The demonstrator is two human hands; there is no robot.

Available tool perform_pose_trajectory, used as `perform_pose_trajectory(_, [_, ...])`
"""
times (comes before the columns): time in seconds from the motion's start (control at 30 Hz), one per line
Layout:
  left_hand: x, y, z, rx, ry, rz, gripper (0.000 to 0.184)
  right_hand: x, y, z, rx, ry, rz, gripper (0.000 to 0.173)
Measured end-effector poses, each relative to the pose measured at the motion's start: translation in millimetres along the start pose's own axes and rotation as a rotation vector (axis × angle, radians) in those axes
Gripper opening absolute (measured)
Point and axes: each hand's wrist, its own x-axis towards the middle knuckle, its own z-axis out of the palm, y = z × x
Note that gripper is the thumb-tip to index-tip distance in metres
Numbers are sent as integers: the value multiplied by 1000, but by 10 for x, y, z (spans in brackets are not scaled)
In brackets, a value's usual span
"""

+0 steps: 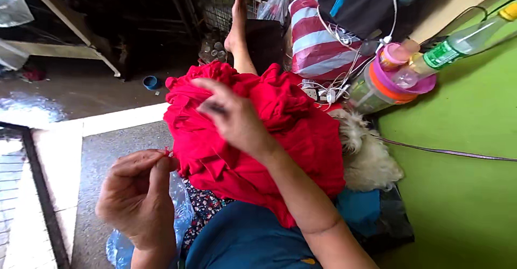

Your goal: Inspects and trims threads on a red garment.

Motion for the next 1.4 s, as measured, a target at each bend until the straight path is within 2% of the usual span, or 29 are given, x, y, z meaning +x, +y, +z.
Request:
perform_pose_trajectory(0.03, [-11, -12, 5, -7, 1, -45, 14, -38, 60, -234, -44, 48, 57, 34])
perform_pose_trajectory(0.1, [-11, -39, 33, -43, -4, -118, 14, -115, 235, -746, -208, 140, 241, 25])
perform_pose_trajectory(0.17, [-18, -67, 86, -91, -20, -181, 15, -226, 463, -1177, -426, 173, 466, 27])
perform_pose_trajectory(0.23, [-42, -85, 151, -136, -47, -231, 16, -348, 645, -1401, -547, 138, 674, 31])
perform_pose_trajectory(0.3, [-71, -78, 207, -165, -72, -262, 19, -480, 826, -1413, -530, 125, 733, 34])
perform_pose_trajectory(0.4, [-68, -42, 205, -191, -91, -280, 20, -618, 934, -1309, -435, 231, 614, 22])
perform_pose_trajectory(0.5, [-41, -54, 134, -183, -88, -265, 20, -754, 868, -1353, -380, 530, 361, 25])
perform_pose_trajectory(0.6, [-41, -68, 101, -166, -73, -279, 18, -776, 728, -1357, -379, 798, 93, 17])
perform_pose_trajectory(0.67, [-54, -76, 104, -160, -60, -302, 20, -769, 707, -1300, -401, 833, 9, 17])
perform_pose_trajectory(0.77, [-65, -71, 92, -149, -55, -325, 21, -684, 599, -1169, -322, 851, 22, 15])
perform_pose_trajectory(0.83, [-66, -68, 67, -143, -42, -326, 20, -580, 402, -1024, -253, 787, -93, 13])
perform_pose_trajectory(0.87, [-64, -69, 55, -141, -29, -324, 21, -533, 281, -911, -229, 690, -174, 12])
perform_pose_trajectory(0.97, [-41, -78, 8, -145, 29, -314, 23, -410, 35, -462, -193, 212, -348, 11])
perform_pose_trajectory(1.0, [-31, -78, -22, -139, 48, -303, 23, -371, 69, -303, -194, 60, -368, 16])
perform_pose_trajectory(1.07, [-5, -71, -106, -114, 86, -283, 23, -358, 246, -96, -163, -139, -288, 28])
perform_pose_trajectory(1.1, [10, -72, -157, -98, 105, -279, 23, -373, 338, -65, -100, -159, -211, 27])
perform_pose_trajectory(1.23, [-6, -150, -341, -10, 125, -327, 21, -410, 485, -206, 104, -53, -12, 14])
perform_pose_trajectory(1.4, [-27, -142, -328, 67, 3, -405, 21, -410, 613, -184, 158, 17, -10, 13])
